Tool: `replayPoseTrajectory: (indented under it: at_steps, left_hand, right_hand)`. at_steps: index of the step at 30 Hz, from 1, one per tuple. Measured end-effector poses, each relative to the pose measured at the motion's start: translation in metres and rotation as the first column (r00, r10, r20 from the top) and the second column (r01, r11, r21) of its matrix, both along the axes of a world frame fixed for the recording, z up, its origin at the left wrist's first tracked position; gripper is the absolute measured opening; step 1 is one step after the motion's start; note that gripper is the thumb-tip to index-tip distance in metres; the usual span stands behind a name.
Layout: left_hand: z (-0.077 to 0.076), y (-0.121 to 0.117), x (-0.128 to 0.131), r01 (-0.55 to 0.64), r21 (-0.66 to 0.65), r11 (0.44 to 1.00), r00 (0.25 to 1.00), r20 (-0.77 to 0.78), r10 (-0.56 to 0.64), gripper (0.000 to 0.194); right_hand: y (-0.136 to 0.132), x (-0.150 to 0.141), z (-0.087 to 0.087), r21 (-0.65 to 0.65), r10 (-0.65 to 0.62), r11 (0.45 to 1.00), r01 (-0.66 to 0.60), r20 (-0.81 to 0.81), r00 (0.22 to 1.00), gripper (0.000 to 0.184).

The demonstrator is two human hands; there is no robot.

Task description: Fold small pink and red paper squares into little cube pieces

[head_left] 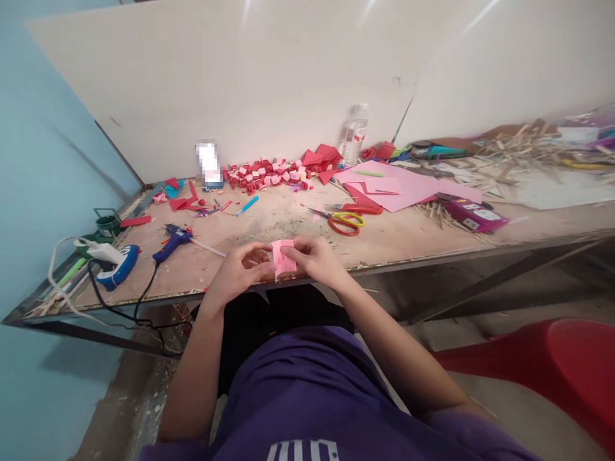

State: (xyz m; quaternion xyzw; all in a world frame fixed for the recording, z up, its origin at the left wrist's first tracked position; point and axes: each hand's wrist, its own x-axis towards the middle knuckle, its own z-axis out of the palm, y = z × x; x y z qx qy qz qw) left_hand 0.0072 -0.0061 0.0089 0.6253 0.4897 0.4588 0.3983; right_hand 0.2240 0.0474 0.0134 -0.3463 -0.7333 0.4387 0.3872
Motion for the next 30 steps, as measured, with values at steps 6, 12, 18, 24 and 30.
replayPoseTrajectory:
  at_steps: [6,12,18,24,30]
  left_hand:
    - [-0.003,0.0,0.002,-0.009,0.094,0.996,0.998,-0.061,0.015,0.036]
    - [-0.002,0.0,-0.002,-0.044,0.141,0.989,0.998,-0.044,0.051,0.031]
    - [0.001,-0.001,0.001,-0.091,0.137,0.986,0.996,-0.003,0.092,0.034]
    - [0.01,0.002,0.003,-0.108,0.147,0.983,0.992,-0.051,0.117,0.032]
    - [0.049,0.027,-0.008,0.116,0.101,0.988,0.963,-0.256,-0.087,0.027]
  right_hand:
    - [-0.005,-0.007,-0.003,0.152,0.0,0.988,-0.011,0.069,0.998,0.042]
    - [-0.004,-0.002,0.0,0.079,0.004,0.997,-0.006,0.027,1.0,0.049]
    - [-0.005,-0.001,0.002,0.062,0.008,0.998,-0.01,0.023,1.0,0.049]
    - [0.0,-0.001,0.009,0.075,0.041,0.996,-0.042,0.015,0.999,0.046]
    - [0.022,0.007,0.032,0.218,0.055,0.974,-0.063,0.045,0.997,0.045]
